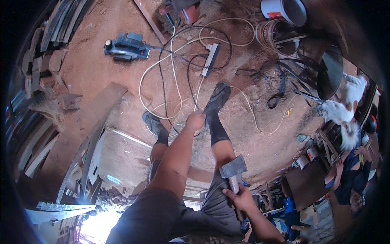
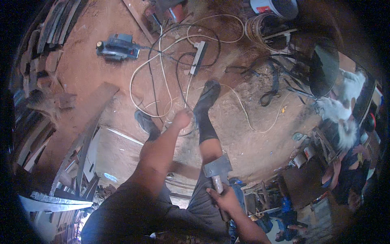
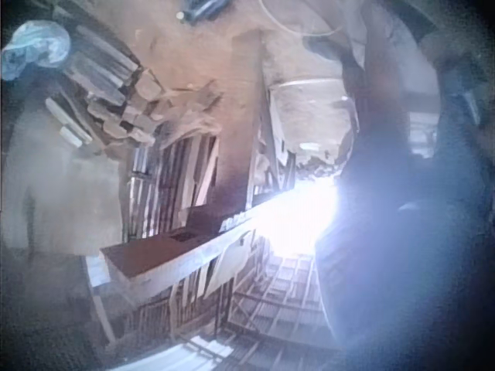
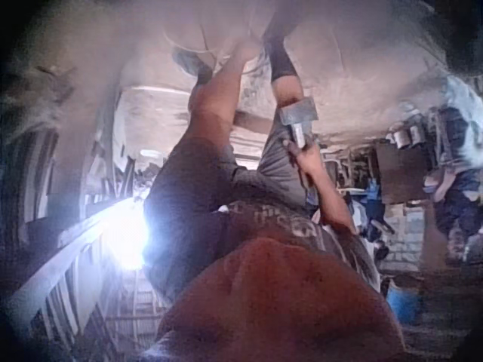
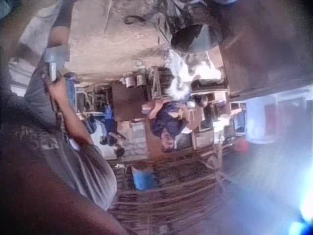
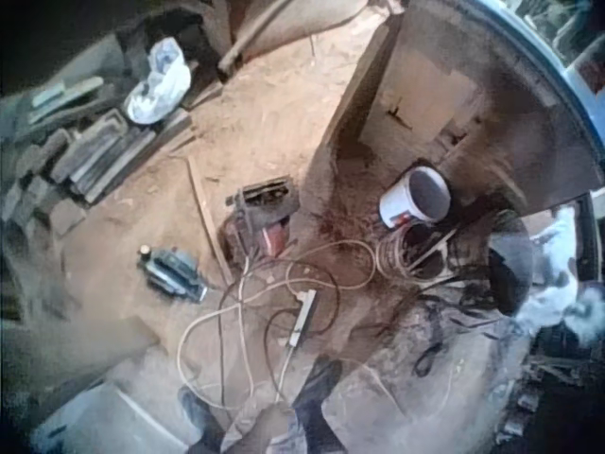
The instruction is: The person smooths a long wooden plank with a hand plane, then uses a power sander to further smooth the surface. They apply glue to a small wooden block and attach it to the plank, followed by additional hand planing to refine the joint.
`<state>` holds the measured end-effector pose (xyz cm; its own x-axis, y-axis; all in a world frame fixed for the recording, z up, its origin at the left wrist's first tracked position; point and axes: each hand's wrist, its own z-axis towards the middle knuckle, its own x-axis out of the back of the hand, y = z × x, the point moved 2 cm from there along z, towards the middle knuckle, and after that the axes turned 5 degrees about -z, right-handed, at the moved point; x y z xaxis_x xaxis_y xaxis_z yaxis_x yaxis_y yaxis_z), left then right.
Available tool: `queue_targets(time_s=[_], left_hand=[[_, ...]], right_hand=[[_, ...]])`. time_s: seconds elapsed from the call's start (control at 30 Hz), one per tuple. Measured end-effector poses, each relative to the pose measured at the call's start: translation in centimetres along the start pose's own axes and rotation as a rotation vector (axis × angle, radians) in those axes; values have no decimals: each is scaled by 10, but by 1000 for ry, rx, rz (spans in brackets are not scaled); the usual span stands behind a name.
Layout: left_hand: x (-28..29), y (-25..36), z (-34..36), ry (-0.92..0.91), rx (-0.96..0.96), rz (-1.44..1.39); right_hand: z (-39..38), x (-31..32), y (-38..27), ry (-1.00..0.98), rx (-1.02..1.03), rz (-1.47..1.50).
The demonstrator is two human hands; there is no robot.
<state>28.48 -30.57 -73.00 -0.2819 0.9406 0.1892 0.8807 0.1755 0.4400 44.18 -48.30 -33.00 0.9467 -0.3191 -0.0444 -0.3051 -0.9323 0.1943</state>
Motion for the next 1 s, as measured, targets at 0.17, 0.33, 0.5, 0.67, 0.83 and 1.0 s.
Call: queue_targets(time_s=[0.17, 0.33, 0.5, 0.67, 0.83, 1.0], left_hand=[[-57, -34, -34, -161, 200, 2], [-44, -14, 10, 57, 180, -51], [45, 77, 155, 273, -32, -355], [-7, 125, 143, -45, 46, -589], [-73, 148, 56, 87, -47, -289], [-96, 139, -20, -125, -190, -248]], right_hand=[[-5, 1, -8, 86, 76, -113], [-14, 2, -22, 21, -101, -33], [-4, 0, -15, 56, -69, -38], [-3, -4, 7, 70, -123, 4], [-7, -12, -14, 31, -146, -9], [2, -17, 7, 63, -73, -65]])
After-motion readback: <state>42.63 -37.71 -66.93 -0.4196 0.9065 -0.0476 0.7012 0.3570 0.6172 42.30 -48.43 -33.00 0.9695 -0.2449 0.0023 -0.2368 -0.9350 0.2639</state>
